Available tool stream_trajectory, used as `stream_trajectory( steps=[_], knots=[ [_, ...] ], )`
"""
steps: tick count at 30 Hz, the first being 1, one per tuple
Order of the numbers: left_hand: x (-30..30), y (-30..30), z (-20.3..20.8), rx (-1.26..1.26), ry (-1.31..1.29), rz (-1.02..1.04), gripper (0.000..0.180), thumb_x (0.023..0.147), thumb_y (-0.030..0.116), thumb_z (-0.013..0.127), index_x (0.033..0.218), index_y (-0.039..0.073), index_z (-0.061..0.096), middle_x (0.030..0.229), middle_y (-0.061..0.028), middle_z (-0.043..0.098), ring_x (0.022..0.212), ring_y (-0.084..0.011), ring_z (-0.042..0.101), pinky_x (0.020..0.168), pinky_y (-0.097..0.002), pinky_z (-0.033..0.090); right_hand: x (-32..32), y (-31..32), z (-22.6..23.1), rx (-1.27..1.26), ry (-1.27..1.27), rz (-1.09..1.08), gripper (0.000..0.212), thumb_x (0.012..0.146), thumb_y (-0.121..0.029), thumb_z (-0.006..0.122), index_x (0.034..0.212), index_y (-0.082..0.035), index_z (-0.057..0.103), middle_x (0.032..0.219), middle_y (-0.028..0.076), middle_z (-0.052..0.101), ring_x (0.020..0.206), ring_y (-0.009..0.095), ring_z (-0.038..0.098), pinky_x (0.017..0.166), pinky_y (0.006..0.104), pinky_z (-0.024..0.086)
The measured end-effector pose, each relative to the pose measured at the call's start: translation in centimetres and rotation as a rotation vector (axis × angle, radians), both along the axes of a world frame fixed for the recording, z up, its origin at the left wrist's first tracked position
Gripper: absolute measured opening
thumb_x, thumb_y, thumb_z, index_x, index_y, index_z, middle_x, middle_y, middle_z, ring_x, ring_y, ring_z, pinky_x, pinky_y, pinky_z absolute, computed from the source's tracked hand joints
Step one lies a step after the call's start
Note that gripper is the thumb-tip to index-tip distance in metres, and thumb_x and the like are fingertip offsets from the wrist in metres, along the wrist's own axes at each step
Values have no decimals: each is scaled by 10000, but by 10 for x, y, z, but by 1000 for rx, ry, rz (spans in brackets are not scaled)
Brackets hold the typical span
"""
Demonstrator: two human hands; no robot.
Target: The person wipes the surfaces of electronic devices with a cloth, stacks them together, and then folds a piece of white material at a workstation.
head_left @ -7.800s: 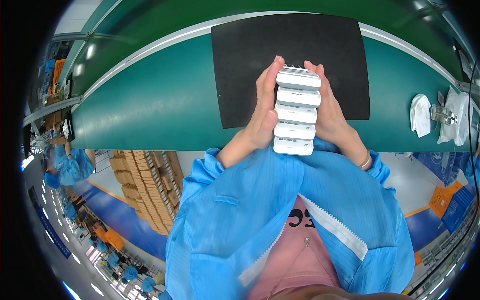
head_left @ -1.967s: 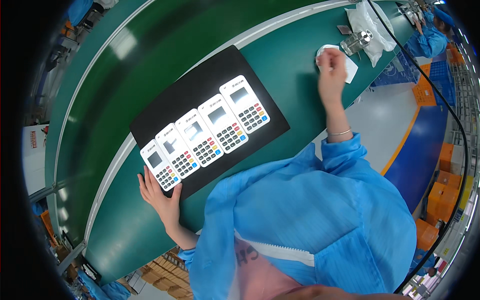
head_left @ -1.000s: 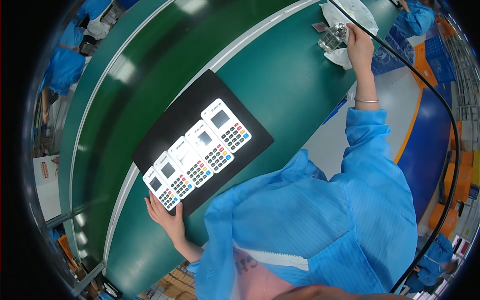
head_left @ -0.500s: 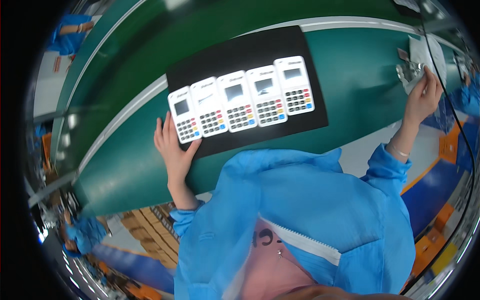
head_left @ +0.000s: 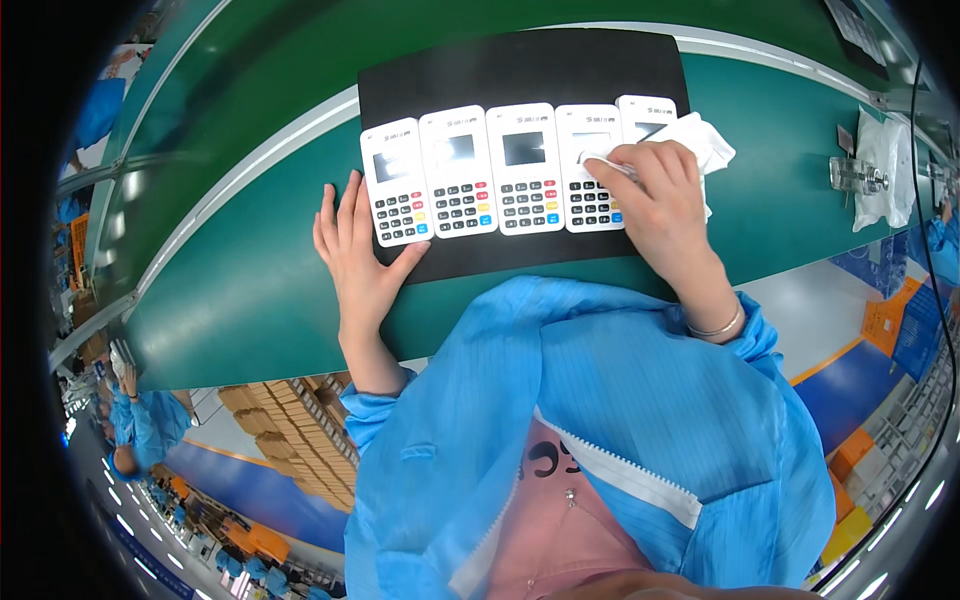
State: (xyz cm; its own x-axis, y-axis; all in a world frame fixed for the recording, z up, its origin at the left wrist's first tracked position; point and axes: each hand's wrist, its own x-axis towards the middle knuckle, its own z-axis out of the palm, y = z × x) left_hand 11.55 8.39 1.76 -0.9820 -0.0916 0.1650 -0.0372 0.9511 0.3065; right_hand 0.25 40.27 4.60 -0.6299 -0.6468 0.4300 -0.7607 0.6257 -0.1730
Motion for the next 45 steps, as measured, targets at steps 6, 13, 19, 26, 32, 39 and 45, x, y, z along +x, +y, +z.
stream_trajectory(
  steps=[6,13,19,26,32,39,45],
  knots=[
    [0,4,6,-2,-37,26,876,716,476,745,1416,58,424,1500,-108,378,1425,-346,233,1147,-496,131,-2,-3,1,40,35,-57,349,701,-31,646,1041,-100,689,966,35,591,899,214,567,862,373,419],
    [1,4,3,31,-41,9,922,691,515,766,1422,72,421,1477,-123,392,1419,-369,232,1139,-535,102,-6,-3,11,34,-39,-56,314,679,-7,652,975,-99,695,939,48,611,860,226,591,809,371,464],
    [3,3,5,22,-44,15,913,694,512,768,1421,78,424,1479,-117,390,1421,-367,227,1142,-530,103,-46,102,33,-36,329,-644,155,815,-24,614,961,-51,658,927,107,638,883,275,623,737,371,504],
    [-2,2,5,11,-16,-2,907,694,476,777,1413,52,422,1487,-114,389,1424,-361,224,1153,-525,106,-40,128,40,125,437,-762,328,855,-121,610,1182,-153,621,1136,96,641,1021,287,615,834,394,492],
    [-3,7,0,27,10,-15,888,702,453,775,1414,56,423,1488,-111,392,1422,-358,232,1152,-522,110,-8,47,-20,163,-64,-595,492,848,-132,628,1324,-238,566,818,66,533,660,243,592,597,372,501],
    [0,9,4,16,1,-2,864,718,447,767,1410,59,424,1478,-122,401,1414,-362,250,1140,-519,133,-4,44,-13,135,-76,-521,502,851,-107,614,1332,-240,574,784,59,480,652,235,573,593,374,495],
    [-1,8,12,32,24,20,894,715,453,775,1427,54,409,1467,-136,411,1403,-376,270,1130,-524,166,-4,46,-20,137,-100,-516,639,792,-37,628,1396,-207,506,869,81,502,691,262,593,622,381,500]
  ],
)
